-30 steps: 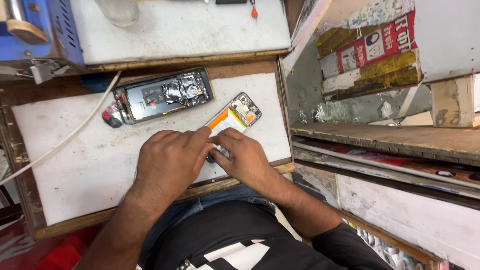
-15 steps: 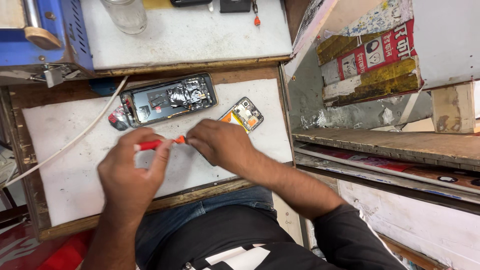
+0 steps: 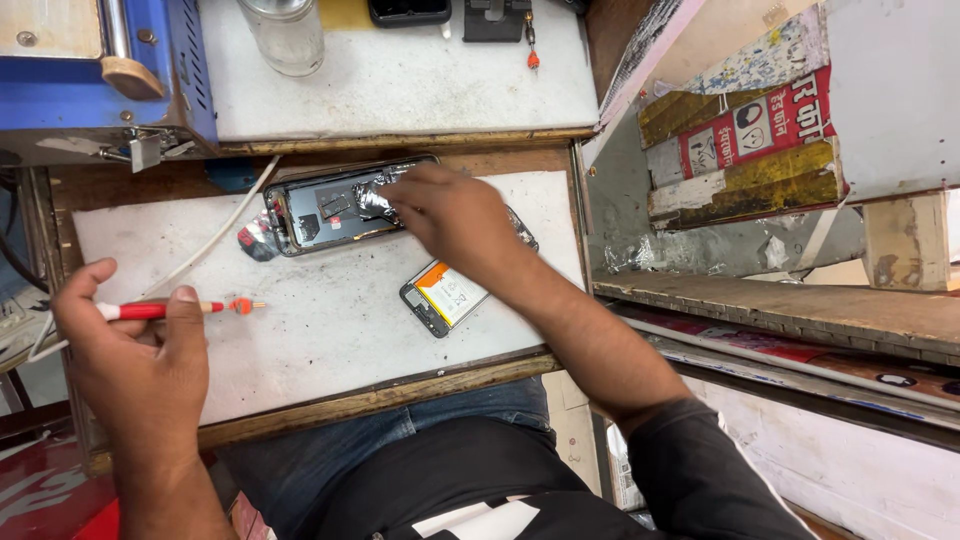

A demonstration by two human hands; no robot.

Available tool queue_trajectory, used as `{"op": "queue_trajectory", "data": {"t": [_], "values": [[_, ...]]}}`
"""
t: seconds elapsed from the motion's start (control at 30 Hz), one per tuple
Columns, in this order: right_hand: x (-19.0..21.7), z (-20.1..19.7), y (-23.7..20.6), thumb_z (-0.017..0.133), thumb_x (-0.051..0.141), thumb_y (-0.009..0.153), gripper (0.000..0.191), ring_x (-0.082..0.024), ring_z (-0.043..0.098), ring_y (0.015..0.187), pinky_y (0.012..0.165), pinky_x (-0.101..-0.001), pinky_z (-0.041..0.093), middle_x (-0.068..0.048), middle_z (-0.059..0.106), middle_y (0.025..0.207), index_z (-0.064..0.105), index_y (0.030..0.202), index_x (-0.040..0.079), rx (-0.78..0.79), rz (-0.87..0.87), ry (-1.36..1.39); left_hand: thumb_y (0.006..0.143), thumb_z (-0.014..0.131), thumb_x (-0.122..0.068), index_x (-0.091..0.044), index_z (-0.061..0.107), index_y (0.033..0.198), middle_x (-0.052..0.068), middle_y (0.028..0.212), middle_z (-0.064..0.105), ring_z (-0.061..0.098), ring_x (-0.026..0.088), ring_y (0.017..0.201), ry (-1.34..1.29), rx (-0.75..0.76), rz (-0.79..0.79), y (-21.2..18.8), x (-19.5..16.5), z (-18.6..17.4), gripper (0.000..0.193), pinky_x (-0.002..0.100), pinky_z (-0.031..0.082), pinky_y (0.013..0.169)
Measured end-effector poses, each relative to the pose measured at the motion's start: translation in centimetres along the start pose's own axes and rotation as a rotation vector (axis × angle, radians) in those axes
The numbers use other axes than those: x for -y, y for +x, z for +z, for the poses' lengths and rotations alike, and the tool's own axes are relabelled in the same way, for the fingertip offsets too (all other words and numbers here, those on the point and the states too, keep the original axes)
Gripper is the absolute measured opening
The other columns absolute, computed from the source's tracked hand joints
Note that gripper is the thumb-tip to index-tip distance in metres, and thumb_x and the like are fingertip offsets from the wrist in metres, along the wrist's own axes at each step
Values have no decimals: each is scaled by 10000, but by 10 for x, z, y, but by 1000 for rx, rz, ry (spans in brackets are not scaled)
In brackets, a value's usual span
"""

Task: The person unscrews the back of a smartphone with a screwdriver, pries off the back cover, and works on the internal battery, lifting and adjusting it inside the phone body. They handle the opened phone, reposition it, and continue manipulating the battery and internal components on the workbench.

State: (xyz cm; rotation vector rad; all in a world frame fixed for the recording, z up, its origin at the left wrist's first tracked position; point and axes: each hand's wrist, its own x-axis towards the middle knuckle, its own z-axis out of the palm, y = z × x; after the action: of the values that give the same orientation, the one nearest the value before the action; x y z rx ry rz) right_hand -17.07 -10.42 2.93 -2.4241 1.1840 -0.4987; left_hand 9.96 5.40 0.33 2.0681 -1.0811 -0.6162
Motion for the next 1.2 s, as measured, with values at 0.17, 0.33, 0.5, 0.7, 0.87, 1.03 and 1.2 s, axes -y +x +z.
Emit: {"op": "queue_trajectory", "data": {"t": [0.17, 0.33, 0.5, 0.7, 0.87, 1.03, 1.2], "values": [[-30, -26, -44, 708, 64, 983, 219, -134, 745, 915, 724, -257, 596, -68, 775, 1113, 758, 1189, 121, -199, 226, 220, 1025, 761, -239, 28, 394, 1527, 162, 825, 732, 719, 326, 741, 400, 116, -138, -1, -4, -4, 676, 436, 568, 701], [-53, -33, -100, 664, 52, 1025, 193, -114, 701, 871, 721, -223, 538, -87, 772, 1087, 756, 1192, 79, -369, 496, 231, 957, 760, -318, -86, 605, 1252, 111, 1042, 753, 735, 285, 808, 301, 341, 74, -26, -41, 18, 406, 424, 596, 766], [-60, -14, -139, 554, 3, 1062, 329, -184, 648, 1171, 927, -289, 580, -142, 650, 1290, 603, 1387, 23, -435, 526, 510, 713, 795, -358, -60, 660, 1265, 253, 1236, 654, 577, 418, 1161, 248, 346, 782, -59, -83, 92, 642, 506, 516, 902], [-51, -9, -148, 413, 123, 1112, 409, -294, 477, 1455, 1162, -437, 493, -190, 429, 1571, 399, 1500, -7, -537, 559, 807, 769, 833, -328, -11, 609, 1252, 287, 1231, 646, 606, 403, 1118, 196, 426, 723, -56, -94, 115, 619, 456, 519, 941], [-26, -10, -135, 472, 281, 1086, 578, -326, 459, 1463, 1216, -489, 426, -213, 377, 1611, 295, 1562, 6, -536, 555, 1121, 840, 775, -348, -19, 589, 1360, 240, 1088, 715, 669, 291, 997, -786, 1001, -183, -32, -65, 88, 643, 408, 547, 923], [3, 2, -114, 522, 405, 1091, 750, -359, 484, 1425, 1211, -526, 442, -278, 379, 1617, 221, 1649, 5, -275, 423, 1369, 922, 718, -422, 95, 536, 1397, 290, 1241, 668, 664, 341, 1150, -1552, 1138, -423, -38, -29, 76, 725, 482, 557, 951], [15, 7, -89, 538, 506, 1072, 853, -367, 445, 1474, 1207, -547, 437, -246, 305, 1678, 135, 1663, 41, -19, 348, 1393, 964, 716, -408, 136, 555, 1403, 318, 1270, 641, 671, 354, 1158, -1564, 941, -357, -45, -28, 68, 718, 493, 567, 995]]}}
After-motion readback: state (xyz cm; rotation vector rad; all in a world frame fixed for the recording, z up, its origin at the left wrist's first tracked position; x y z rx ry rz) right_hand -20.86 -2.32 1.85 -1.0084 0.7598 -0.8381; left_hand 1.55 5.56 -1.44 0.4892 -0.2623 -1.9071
